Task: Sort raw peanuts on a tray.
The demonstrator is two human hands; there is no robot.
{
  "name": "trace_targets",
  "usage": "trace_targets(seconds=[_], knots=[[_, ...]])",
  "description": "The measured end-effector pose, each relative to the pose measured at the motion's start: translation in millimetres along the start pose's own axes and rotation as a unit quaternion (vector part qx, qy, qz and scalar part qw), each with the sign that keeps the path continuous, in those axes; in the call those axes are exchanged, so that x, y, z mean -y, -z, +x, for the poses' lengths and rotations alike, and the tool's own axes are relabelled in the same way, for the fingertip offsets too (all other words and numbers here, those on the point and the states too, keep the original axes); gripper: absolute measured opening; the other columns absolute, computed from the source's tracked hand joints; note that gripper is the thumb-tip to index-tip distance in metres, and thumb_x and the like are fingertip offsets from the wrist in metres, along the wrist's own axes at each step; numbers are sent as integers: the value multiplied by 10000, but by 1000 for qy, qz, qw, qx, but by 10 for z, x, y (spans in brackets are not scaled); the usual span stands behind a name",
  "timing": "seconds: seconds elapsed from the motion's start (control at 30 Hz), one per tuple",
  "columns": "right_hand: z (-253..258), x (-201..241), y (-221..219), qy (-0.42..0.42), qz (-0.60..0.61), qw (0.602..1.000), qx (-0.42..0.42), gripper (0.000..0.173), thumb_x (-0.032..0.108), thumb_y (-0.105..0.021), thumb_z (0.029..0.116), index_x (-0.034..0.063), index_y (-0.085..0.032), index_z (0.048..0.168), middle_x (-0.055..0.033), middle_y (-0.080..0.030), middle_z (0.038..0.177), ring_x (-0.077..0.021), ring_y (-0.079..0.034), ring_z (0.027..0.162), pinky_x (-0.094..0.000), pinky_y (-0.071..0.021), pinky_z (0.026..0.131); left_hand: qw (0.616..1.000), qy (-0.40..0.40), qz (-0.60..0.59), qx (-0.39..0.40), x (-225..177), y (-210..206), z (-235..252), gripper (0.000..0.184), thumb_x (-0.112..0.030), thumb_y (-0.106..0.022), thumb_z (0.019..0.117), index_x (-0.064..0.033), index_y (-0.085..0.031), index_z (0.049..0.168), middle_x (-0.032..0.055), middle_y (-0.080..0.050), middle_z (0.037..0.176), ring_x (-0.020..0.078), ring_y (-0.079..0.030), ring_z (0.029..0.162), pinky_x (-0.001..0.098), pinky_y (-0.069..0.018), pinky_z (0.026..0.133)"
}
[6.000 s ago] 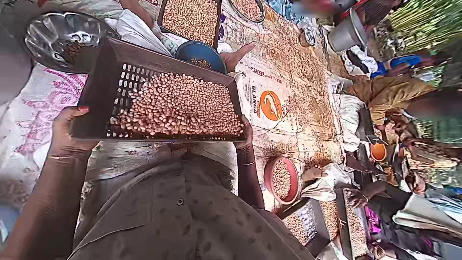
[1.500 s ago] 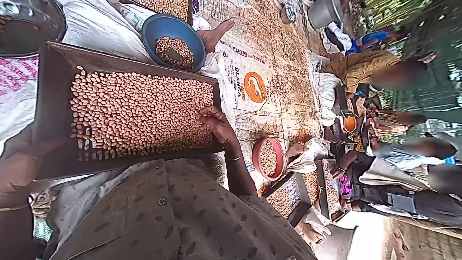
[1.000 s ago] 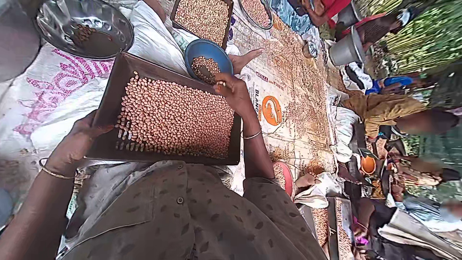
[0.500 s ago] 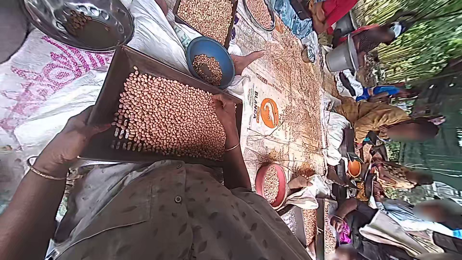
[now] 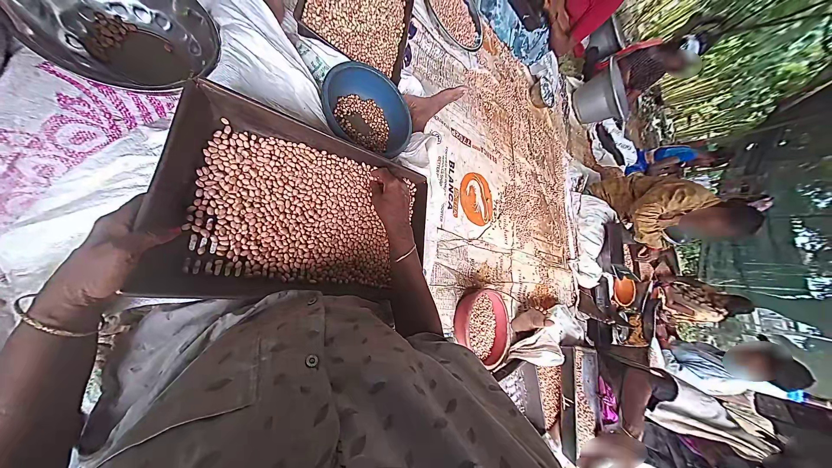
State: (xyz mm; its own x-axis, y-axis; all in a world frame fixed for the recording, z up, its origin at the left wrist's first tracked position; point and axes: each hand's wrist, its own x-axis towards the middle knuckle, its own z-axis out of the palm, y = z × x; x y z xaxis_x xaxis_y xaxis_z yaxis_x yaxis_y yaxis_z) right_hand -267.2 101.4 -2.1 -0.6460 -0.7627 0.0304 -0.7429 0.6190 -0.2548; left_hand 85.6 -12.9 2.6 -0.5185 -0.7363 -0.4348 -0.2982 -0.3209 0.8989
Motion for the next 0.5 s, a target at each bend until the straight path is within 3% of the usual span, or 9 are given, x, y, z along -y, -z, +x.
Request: trace_targets(seconds=[0.13, 0.37, 0.5], knots=[[-5, 29, 2, -11, -19, 1000, 10, 279, 110, -617, 987, 72, -698, 1250, -189, -671, 1276, -367, -680, 1111, -555, -546, 918, 1000, -15, -5, 4, 113, 50, 53, 378, 42, -412, 1002, -40, -455, 1368, -22, -596, 1003, -113, -582, 804, 92, -500, 716], [22, 46, 8, -34, -1, 999, 18, 235, 126, -621, 971, 31, -665, 1182, -190, -701, 1140, -368, -690, 1038, -573, -537, 871, 997, -69, -29, 24, 475, 168, 244, 384, -65, -497, 970, -132, -522, 1347, -76, -658, 1016, -92, -636, 804, 136, -560, 706], [46, -31, -8, -22, 29, 999, 12, 246, 152, -631, 984, 15, -678, 1183, -202, -711, 1119, -379, -688, 1038, -593, -523, 897, 995, -80, -45, 34, 547, 187, 296, 377, -84, -518, 963, -139, -545, 1335, -51, -678, 1025, -47, -660, 807, 173, -581, 711]])
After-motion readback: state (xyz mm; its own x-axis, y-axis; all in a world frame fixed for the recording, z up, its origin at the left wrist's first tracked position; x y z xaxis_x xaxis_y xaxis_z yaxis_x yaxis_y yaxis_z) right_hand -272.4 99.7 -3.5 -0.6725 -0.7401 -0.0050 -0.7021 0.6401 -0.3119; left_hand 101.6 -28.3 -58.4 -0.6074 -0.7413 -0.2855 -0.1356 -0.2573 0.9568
